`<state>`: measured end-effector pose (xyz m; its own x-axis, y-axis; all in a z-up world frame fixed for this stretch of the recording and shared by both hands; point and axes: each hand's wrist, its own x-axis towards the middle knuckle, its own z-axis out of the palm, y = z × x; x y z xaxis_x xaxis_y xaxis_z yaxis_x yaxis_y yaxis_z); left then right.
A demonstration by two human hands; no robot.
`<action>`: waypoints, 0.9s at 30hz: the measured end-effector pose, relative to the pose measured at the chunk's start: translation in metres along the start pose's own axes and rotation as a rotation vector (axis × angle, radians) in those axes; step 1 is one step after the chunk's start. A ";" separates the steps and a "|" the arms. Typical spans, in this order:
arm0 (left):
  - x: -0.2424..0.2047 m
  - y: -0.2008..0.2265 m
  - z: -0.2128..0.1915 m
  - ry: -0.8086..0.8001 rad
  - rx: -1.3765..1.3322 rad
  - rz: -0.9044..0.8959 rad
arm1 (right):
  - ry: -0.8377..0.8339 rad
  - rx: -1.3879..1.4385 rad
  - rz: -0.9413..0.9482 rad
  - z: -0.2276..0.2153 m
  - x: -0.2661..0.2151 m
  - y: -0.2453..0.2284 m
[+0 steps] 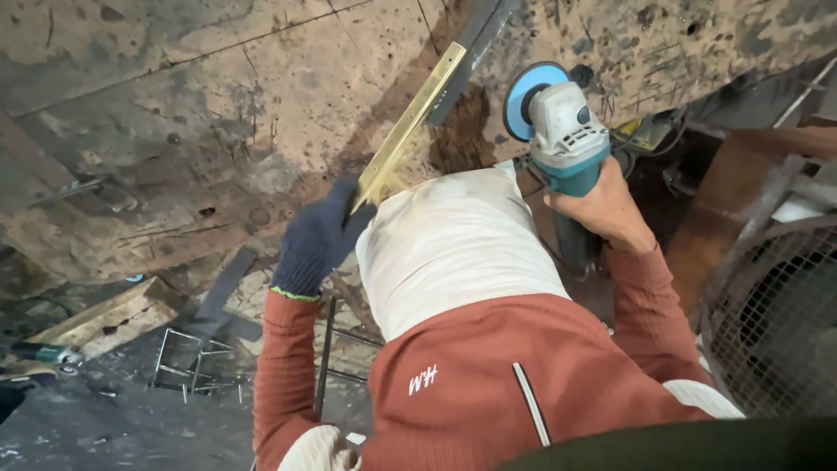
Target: The recorder uses an angle grinder to polish and smooth the edges of a star-shaped metal object on a workshop bench.
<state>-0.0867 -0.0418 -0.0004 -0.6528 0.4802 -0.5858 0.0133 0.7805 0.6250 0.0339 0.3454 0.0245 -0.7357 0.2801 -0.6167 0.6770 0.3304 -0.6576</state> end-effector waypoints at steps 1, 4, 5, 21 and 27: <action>0.003 0.002 -0.003 -0.004 0.000 -0.006 | -0.005 0.002 0.004 -0.001 0.003 -0.004; 0.011 0.006 -0.012 0.039 0.055 -0.040 | -0.028 -0.049 0.027 -0.003 0.012 -0.013; 0.015 0.005 -0.014 0.085 0.050 0.020 | -0.029 -0.028 0.013 -0.004 0.015 -0.013; 0.053 0.006 -0.040 0.028 0.175 0.170 | -0.015 0.023 0.000 -0.011 0.048 -0.023; 0.052 0.008 -0.037 -0.055 0.183 0.095 | -0.151 -0.023 -0.137 -0.014 0.067 -0.041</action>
<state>-0.1487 -0.0258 -0.0068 -0.5999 0.5725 -0.5589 0.2136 0.7878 0.5777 -0.0435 0.3634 0.0155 -0.8084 0.0934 -0.5812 0.5690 0.3768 -0.7309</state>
